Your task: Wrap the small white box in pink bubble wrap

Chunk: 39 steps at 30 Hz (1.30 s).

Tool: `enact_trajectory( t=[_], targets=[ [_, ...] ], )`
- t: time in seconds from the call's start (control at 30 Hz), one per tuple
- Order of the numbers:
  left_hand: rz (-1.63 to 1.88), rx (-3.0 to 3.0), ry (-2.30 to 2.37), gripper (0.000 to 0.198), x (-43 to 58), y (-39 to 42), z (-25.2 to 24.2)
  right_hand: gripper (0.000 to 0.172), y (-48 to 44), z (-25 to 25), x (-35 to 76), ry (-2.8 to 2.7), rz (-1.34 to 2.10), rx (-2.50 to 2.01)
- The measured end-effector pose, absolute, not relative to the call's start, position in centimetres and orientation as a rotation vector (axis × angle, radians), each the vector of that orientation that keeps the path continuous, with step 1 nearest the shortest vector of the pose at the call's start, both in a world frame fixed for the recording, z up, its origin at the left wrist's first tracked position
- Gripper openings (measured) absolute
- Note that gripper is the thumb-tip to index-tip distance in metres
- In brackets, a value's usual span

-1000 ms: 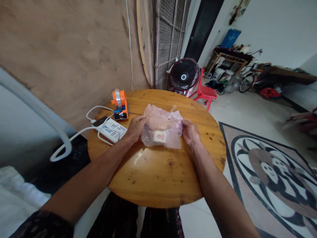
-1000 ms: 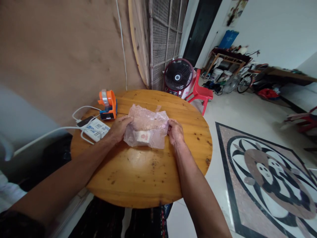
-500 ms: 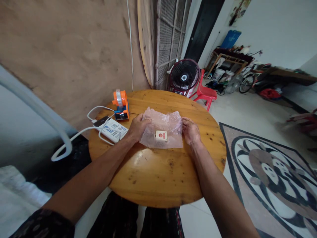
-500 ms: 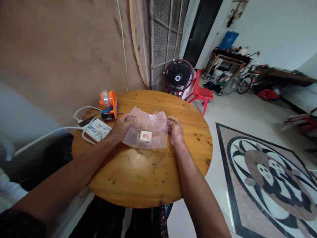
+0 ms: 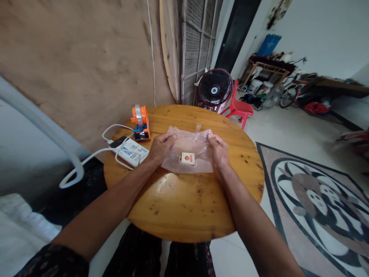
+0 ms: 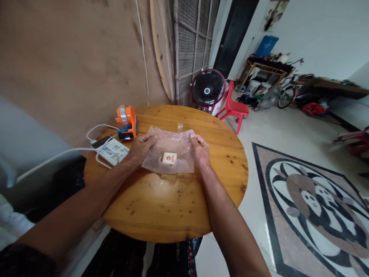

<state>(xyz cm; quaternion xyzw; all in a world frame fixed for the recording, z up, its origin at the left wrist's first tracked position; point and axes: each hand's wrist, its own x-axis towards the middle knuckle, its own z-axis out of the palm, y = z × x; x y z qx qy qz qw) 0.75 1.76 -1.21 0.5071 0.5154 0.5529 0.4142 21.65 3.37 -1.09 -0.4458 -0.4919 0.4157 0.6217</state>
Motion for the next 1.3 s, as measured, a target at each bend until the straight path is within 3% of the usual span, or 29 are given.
enact_trajectory(
  t=[0.3,0.6,0.7,0.83,1.07,1.2,1.3],
  targets=[
    [1.374,1.064,1.294,0.030,0.7,2.2,-1.4,0.023,4.6,-1.9,22.8,-0.738,1.128,-0.911],
    [1.888,2.072,1.509,0.024,0.7,1.0,-0.7,0.031,4.9,-2.2,23.4,-0.755,1.109,-0.948],
    [1.942,2.348,1.369,0.016,0.9,0.0,-0.4,0.034,5.0,-2.4,23.5,-0.746,1.122,-0.942],
    [1.981,2.483,1.105,0.020,1.0,-1.0,0.0,0.034,5.2,-2.4,23.7,-0.741,1.131,-0.952],
    [1.429,2.625,1.130,0.018,0.8,-0.5,0.2,0.028,5.2,-2.4,23.7,-0.762,1.111,-0.972],
    [1.134,2.276,1.262,0.027,0.0,-0.5,1.1,0.028,5.2,-2.2,23.8,-0.747,1.080,-0.977],
    [0.800,1.909,1.109,0.025,-1.1,-0.5,1.8,0.033,5.1,-1.9,23.9,-0.726,1.046,-0.982]
  ],
)
